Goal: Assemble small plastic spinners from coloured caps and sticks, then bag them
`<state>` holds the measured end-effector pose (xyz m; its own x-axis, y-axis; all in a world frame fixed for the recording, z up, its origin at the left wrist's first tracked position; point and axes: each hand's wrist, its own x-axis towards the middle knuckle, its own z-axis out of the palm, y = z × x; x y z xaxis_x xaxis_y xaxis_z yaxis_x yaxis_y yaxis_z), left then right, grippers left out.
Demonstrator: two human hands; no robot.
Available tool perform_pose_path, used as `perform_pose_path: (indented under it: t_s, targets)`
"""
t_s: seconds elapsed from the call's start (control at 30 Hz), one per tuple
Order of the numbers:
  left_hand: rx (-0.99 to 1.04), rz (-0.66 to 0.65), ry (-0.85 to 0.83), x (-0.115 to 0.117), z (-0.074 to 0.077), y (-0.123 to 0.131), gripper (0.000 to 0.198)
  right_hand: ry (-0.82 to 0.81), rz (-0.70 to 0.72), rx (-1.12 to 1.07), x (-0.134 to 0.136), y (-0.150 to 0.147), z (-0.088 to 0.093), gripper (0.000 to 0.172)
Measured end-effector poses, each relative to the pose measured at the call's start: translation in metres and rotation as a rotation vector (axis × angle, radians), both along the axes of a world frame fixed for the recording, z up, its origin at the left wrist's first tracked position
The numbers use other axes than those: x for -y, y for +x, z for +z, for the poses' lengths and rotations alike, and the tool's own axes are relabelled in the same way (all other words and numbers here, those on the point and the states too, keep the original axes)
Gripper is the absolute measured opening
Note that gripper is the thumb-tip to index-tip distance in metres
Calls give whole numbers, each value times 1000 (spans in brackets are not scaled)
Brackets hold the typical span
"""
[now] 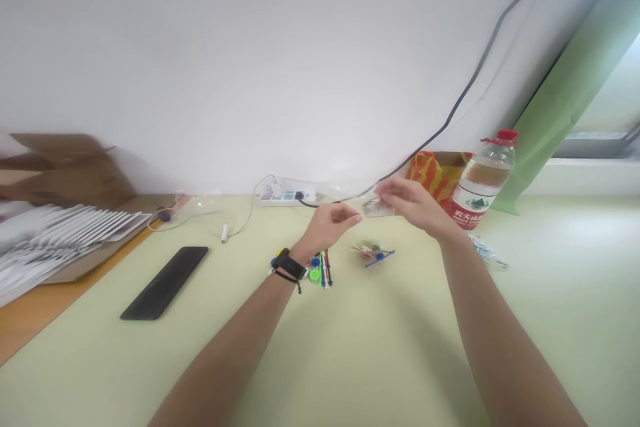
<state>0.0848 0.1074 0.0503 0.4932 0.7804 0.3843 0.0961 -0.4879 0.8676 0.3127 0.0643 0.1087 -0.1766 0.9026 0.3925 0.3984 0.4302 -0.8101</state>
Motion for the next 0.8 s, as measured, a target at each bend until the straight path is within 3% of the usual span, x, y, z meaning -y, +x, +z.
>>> perform_pose_path:
  t_s: [0.1,0.2,0.27,0.33,0.47,0.6,0.8]
  targets:
    - [20,29,7,-1,-1,-1,39,126,-94,-85,-3,4,1,10]
    - [-81,32,21,-1,-3,-3,43,236,-313,-186,-11,16,-2,10]
    - [-184,0,45,1,-7,-3,46,209,-456,-328,-18,28,-6,15]
    - [-281,-39,83,4,-12,-3,44,135,-504,-499,-25,40,-12,17]
    - [-482,-107,152,12,-20,3,39,-35,-355,-677,-35,51,-23,34]
    - [-606,-190,215,18,-24,8,42,-159,-168,-569,-39,36,-30,57]
    - [-593,-209,240,18,-32,11,26,-200,-47,-482,-42,7,-40,61]
